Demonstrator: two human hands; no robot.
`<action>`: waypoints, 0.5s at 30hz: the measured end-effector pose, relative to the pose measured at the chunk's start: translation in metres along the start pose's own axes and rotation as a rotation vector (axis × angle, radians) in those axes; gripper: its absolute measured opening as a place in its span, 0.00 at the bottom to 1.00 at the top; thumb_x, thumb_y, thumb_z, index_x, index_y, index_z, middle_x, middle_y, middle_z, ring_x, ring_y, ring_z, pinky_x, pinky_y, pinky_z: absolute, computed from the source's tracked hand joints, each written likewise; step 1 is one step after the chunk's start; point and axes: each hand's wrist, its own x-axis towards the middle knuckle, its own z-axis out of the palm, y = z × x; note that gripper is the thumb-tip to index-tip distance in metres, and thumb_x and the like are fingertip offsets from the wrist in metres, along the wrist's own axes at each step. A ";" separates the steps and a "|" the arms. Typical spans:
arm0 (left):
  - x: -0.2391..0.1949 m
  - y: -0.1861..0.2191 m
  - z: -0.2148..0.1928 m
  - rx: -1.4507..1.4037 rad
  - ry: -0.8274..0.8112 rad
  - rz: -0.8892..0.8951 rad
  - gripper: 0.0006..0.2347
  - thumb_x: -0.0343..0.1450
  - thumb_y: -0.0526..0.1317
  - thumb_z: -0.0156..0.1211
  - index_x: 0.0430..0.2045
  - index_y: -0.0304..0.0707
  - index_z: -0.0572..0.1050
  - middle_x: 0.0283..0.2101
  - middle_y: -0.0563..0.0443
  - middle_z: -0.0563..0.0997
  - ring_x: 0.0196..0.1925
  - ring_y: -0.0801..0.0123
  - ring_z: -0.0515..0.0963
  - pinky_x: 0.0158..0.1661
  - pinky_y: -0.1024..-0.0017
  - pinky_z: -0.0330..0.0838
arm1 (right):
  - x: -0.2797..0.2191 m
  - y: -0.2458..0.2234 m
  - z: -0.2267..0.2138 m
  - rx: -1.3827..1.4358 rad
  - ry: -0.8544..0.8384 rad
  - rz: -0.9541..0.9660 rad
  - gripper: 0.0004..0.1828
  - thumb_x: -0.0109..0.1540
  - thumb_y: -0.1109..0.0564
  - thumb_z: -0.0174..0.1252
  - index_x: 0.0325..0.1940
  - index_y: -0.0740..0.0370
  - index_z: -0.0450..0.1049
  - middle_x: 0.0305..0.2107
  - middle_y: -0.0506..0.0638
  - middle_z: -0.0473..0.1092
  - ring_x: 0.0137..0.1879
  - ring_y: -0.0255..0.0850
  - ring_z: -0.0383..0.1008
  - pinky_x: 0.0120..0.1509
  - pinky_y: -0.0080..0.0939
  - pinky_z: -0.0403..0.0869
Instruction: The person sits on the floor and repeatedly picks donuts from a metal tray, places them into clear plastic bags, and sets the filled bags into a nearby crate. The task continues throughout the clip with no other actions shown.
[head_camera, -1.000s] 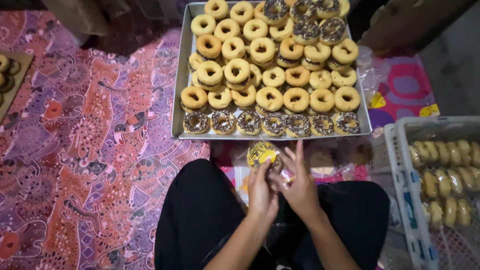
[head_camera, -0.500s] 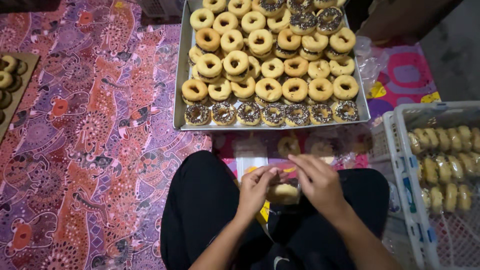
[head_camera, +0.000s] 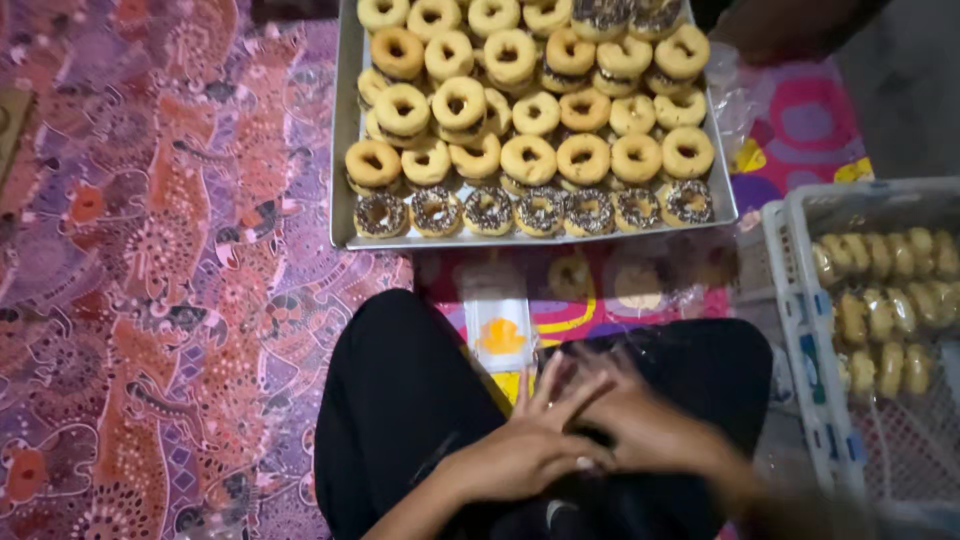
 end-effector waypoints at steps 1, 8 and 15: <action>-0.003 -0.014 0.006 -0.161 -0.010 -0.045 0.09 0.73 0.41 0.57 0.43 0.41 0.82 0.75 0.37 0.58 0.78 0.42 0.37 0.69 0.42 0.38 | -0.007 -0.009 0.020 0.430 -0.218 0.259 0.32 0.49 0.40 0.73 0.56 0.48 0.79 0.51 0.47 0.78 0.59 0.54 0.76 0.62 0.57 0.69; -0.028 -0.051 0.058 -0.995 0.931 -0.623 0.11 0.78 0.37 0.55 0.41 0.27 0.82 0.54 0.28 0.82 0.58 0.46 0.79 0.60 0.57 0.71 | 0.024 -0.059 0.108 1.616 0.786 0.821 0.11 0.59 0.59 0.69 0.40 0.68 0.78 0.46 0.48 0.75 0.52 0.40 0.76 0.56 0.42 0.74; -0.059 -0.079 0.002 0.222 1.149 -0.477 0.06 0.76 0.34 0.52 0.34 0.32 0.76 0.39 0.43 0.77 0.46 0.56 0.77 0.50 0.64 0.70 | 0.101 0.014 0.130 1.104 0.711 0.484 0.09 0.65 0.58 0.65 0.39 0.69 0.80 0.38 0.53 0.78 0.53 0.42 0.75 0.65 0.41 0.71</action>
